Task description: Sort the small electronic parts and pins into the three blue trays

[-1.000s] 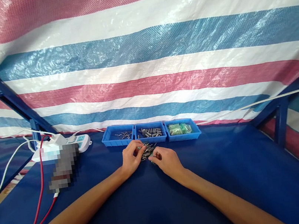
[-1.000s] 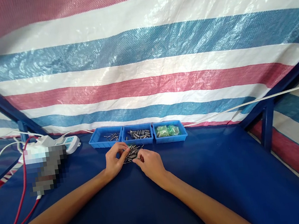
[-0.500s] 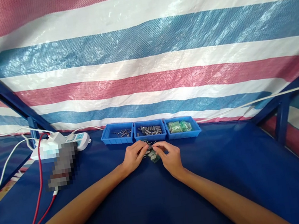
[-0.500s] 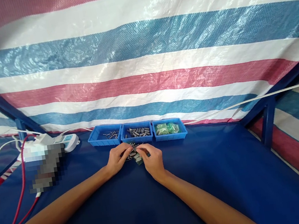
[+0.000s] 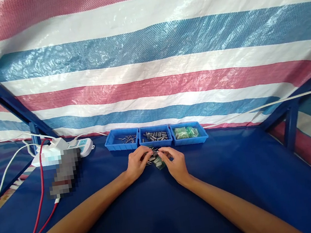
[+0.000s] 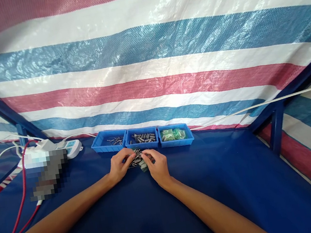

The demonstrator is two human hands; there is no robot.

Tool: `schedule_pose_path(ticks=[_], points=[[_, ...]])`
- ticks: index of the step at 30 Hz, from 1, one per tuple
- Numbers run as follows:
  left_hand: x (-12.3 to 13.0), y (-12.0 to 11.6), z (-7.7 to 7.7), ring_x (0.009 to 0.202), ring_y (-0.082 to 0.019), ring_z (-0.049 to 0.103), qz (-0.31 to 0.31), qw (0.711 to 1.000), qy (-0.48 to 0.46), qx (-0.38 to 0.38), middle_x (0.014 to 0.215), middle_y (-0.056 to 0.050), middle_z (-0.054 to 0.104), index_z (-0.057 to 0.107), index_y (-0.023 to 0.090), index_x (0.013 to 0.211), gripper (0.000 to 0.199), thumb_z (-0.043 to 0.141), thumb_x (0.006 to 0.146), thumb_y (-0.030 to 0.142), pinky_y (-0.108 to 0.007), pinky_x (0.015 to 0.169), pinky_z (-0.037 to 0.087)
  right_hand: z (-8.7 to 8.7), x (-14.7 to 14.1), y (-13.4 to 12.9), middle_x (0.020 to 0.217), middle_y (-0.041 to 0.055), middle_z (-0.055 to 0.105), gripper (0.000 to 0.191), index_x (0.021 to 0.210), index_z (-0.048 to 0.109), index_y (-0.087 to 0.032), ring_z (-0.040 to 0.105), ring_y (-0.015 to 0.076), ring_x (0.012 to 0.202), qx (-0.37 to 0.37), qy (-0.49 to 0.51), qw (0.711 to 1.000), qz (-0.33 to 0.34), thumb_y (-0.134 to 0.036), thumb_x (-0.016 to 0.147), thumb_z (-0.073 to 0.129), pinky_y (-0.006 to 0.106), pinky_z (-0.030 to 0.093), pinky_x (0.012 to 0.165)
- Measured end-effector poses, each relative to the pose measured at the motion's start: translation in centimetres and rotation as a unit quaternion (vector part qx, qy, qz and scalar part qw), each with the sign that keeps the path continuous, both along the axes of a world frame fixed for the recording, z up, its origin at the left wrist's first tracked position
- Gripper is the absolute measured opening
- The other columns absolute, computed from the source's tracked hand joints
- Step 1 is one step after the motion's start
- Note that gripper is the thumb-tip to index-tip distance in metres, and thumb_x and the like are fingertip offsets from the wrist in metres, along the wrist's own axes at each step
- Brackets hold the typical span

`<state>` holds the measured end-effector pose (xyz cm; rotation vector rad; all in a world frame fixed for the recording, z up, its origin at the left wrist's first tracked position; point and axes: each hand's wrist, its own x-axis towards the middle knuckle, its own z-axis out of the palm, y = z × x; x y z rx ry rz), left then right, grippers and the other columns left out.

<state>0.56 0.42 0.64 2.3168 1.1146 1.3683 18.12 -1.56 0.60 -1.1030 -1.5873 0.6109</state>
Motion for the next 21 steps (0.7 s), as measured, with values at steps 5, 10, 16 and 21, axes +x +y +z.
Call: schedule_pose_path(ticks=[5,10,16,21], points=[[-0.02,0.11,-0.09,0.062,-0.01,0.055,-0.005,1.0,-0.004,0.0,0.083,-0.005,0.064,0.061,0.016,0.088,0.017,0.052,0.09,0.03,-0.02,0.057,0.044,0.16,0.03,-0.04,0.079,0.0038,0.068,0.021,0.086,0.066,-0.018,0.062,0.0156,0.067,-0.001,-0.004,1.0,0.003,-0.034,0.088,0.053,0.025,0.05,0.063],[-0.04,0.06,-0.14,0.058,-0.008,0.052,-0.004,1.0,-0.012,0.016,0.084,-0.005,0.063,0.062,0.016,0.089,0.015,0.055,0.089,0.029,-0.019,0.055,0.044,0.33,-0.04,-0.1,0.073,0.0018,0.066,0.021,0.083,0.065,-0.018,0.06,0.0139,0.063,-0.001,-0.024,1.0,0.017,-0.033,0.089,0.051,0.023,0.047,0.062],[-0.12,-0.15,-0.24,0.055,-0.007,0.05,-0.014,0.999,-0.028,0.016,0.089,-0.005,0.062,0.061,0.016,0.093,0.01,0.057,0.087,0.022,-0.019,0.054,0.045,0.19,-0.15,-0.05,0.067,-0.0004,0.062,0.022,0.075,0.063,-0.018,0.056,0.0118,0.058,-0.001,-0.06,0.998,0.031,-0.032,0.089,0.052,0.021,0.043,0.058],[-0.16,-0.34,-0.27,0.056,-0.007,0.055,-0.012,0.999,-0.033,0.007,0.092,-0.006,0.065,0.061,0.016,0.094,0.012,0.054,0.088,0.024,-0.02,0.056,0.047,-0.05,-0.09,0.06,0.063,0.0001,0.06,0.026,0.072,0.062,-0.018,0.053,0.0121,0.056,0.003,-0.081,0.996,0.033,-0.034,0.089,0.05,0.022,0.042,0.057]])
